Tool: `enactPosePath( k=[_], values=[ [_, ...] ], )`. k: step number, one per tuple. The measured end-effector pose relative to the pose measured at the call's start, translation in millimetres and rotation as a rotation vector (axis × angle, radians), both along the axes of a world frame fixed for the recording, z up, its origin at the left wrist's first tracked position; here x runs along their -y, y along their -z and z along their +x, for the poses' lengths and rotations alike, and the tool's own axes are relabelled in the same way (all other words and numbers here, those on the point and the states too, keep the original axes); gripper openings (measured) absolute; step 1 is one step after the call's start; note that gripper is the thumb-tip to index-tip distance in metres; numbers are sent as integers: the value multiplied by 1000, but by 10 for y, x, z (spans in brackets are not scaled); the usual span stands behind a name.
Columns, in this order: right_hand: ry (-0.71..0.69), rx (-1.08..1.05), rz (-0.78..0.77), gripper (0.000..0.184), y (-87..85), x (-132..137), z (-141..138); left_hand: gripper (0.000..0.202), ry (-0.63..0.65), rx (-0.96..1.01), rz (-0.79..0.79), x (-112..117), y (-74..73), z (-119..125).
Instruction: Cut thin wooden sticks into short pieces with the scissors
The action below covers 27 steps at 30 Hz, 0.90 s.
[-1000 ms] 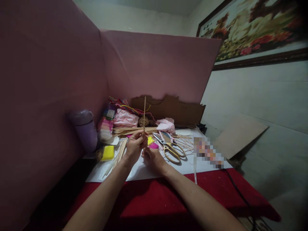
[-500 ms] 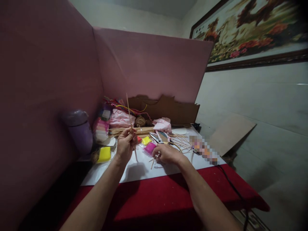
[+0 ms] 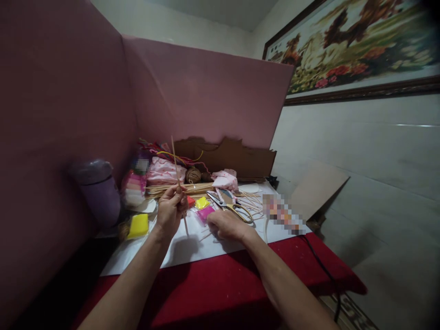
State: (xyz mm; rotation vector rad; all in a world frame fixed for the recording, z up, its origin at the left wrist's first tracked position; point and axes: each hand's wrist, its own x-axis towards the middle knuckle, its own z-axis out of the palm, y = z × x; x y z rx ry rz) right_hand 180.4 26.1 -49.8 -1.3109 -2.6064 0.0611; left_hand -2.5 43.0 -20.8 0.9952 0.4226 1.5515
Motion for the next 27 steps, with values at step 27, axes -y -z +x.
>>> enactPosePath(
  k=[27],
  values=[
    [923,-314,394,25,39,-440,675,10,-10,10,-20,0,-20,-5]
  ],
)
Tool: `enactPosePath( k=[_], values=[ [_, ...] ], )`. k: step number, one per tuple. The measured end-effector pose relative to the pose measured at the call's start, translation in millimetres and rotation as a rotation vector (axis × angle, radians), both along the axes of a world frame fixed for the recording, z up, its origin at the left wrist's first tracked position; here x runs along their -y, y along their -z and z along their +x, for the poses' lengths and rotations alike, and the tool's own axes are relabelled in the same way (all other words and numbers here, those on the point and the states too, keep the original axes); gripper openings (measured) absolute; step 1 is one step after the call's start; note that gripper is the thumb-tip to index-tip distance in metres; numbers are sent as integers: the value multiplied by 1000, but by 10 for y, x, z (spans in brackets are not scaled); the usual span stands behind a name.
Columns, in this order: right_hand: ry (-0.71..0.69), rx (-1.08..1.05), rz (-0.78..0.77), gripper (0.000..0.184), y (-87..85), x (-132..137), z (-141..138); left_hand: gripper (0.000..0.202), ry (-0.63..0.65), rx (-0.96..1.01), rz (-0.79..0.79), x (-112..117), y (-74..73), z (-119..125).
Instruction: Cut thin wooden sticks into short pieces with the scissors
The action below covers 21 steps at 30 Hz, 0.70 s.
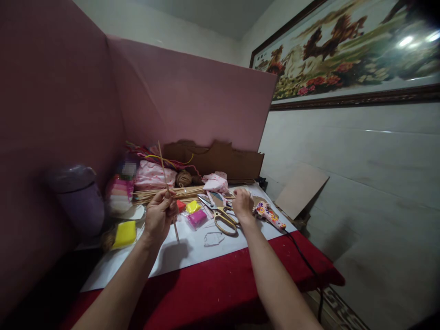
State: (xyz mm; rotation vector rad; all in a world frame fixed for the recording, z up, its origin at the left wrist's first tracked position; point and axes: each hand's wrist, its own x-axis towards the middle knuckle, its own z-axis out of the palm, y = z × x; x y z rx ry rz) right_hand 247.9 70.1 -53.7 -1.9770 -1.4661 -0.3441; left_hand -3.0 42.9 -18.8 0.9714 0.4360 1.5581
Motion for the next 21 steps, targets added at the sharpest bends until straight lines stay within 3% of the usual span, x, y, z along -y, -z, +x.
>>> enactPosePath(
  k=[4,10,14,21],
  values=[
    [-102,21,-33,25,-50,18,-180,10,0,6,-3,-20,17,-6],
    [-483,297,-214,24,-181,31,-677,13,5,15,-11,-19,27,-15],
    [-534,490,-328,26,-134,-90,-846,15,6,19,-13,-13,25,-23],
    [-627,552,-316,21,-123,-240,-797,19,8,29,-23,-22,28,-26]
  ],
)
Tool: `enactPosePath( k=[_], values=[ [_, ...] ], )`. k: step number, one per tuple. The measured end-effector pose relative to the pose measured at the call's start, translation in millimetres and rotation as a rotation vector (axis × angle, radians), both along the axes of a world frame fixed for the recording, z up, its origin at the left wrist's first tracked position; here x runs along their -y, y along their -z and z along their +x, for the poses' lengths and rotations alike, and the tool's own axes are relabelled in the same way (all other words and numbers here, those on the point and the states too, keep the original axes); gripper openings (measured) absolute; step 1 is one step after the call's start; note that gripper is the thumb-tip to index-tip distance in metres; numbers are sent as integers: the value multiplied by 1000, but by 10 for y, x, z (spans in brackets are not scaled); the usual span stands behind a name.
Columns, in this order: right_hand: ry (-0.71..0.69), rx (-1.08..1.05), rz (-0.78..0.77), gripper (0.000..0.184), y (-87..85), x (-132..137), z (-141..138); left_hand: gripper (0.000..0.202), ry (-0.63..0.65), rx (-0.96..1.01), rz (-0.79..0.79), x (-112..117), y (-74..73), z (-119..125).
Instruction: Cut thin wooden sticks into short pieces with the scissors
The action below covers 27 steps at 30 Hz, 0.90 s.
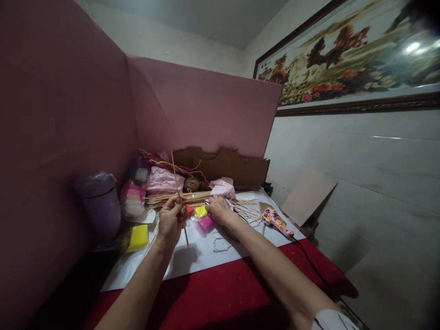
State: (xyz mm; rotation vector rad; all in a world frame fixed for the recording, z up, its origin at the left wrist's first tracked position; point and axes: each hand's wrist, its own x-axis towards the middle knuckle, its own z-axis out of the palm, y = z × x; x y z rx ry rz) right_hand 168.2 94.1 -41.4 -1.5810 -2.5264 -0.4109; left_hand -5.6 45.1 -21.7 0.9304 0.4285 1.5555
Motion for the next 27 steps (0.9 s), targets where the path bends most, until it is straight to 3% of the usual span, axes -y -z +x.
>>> enactPosePath(
  k=[2,5,7,9,11,13,18,20,25,27],
  values=[
    [-62,-69,0,16,5,-30,0,19,2,5,-1,3,-7,1],
    [-102,-374,-7,17,-25,-69,-16,17,11,3,-1,3,-9,-1],
    [-62,-592,33,19,-102,-79,23,16,17,3,1,-2,-4,-5],
    [70,-689,117,21,-214,-64,146,16,15,0,-1,-8,4,-9],
    [334,-599,142,22,-314,-22,350,16,6,-6,-5,-13,10,-11],
    [561,-393,4,22,-358,40,583,16,-5,-12,-5,-16,12,-11],
    [638,-308,-54,19,-263,206,866,16,-5,-16,4,-19,16,-12],
    [554,-296,-33,22,-220,269,796,16,2,-14,8,-20,17,-13],
    [-58,-143,-149,15,-119,443,448,15,3,-6,14,-23,12,-10],
    [-132,-50,-171,12,-68,510,349,14,2,-12,18,-27,12,-9]
  ],
)
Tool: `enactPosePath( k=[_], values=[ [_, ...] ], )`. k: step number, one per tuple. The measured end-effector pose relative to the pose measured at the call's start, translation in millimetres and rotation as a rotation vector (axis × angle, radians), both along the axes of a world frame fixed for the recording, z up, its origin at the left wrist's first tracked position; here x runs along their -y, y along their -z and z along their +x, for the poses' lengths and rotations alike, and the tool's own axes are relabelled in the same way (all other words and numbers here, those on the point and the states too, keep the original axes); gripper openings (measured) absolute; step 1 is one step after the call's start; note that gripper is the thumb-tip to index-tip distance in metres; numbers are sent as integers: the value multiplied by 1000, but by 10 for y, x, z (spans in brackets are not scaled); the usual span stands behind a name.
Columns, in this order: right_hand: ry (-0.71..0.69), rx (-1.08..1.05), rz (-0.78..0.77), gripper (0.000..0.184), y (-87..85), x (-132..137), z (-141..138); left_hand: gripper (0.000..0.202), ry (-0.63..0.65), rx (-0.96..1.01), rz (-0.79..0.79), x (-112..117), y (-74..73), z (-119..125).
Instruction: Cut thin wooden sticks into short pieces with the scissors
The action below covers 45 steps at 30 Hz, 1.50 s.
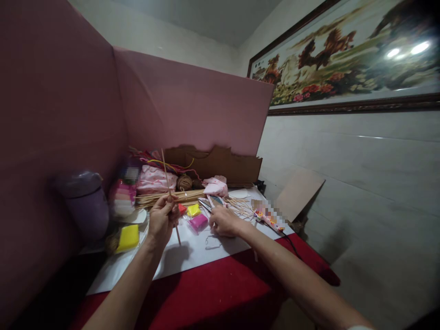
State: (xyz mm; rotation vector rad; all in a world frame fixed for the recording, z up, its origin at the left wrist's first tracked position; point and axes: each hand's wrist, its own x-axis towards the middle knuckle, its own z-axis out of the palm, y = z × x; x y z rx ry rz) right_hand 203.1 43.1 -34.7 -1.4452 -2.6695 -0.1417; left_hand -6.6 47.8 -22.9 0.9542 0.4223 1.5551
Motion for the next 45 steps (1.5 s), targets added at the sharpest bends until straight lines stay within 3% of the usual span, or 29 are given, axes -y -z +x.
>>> enactPosePath(
  k=[5,11,17,21,26,31,33,38,45],
  values=[
    [19,51,6,18,19,70,-4,13,3,-10,-5,-5,5,-7],
    [522,-91,46,26,-149,-90,407,13,1,-10,-5,-2,12,-14],
    [675,-51,-5,26,-90,-255,723,13,10,6,-6,-1,7,-4],
    [687,-22,-58,27,-51,-299,789,13,1,2,-10,0,2,-2],
    [624,23,-225,24,-130,-291,929,13,-4,-6,-12,-3,-3,-1],
    [525,120,-359,38,-135,-247,1020,13,-9,-14,-12,8,-11,-3],
    [488,174,-340,40,-99,-235,1018,13,-7,-14,-16,11,-14,-2],
    [475,206,-229,18,-31,-220,966,13,-5,-8,-24,5,-21,3],
    [504,146,-76,18,-66,-250,831,12,-6,-26,-40,10,-13,-9]
  ],
)
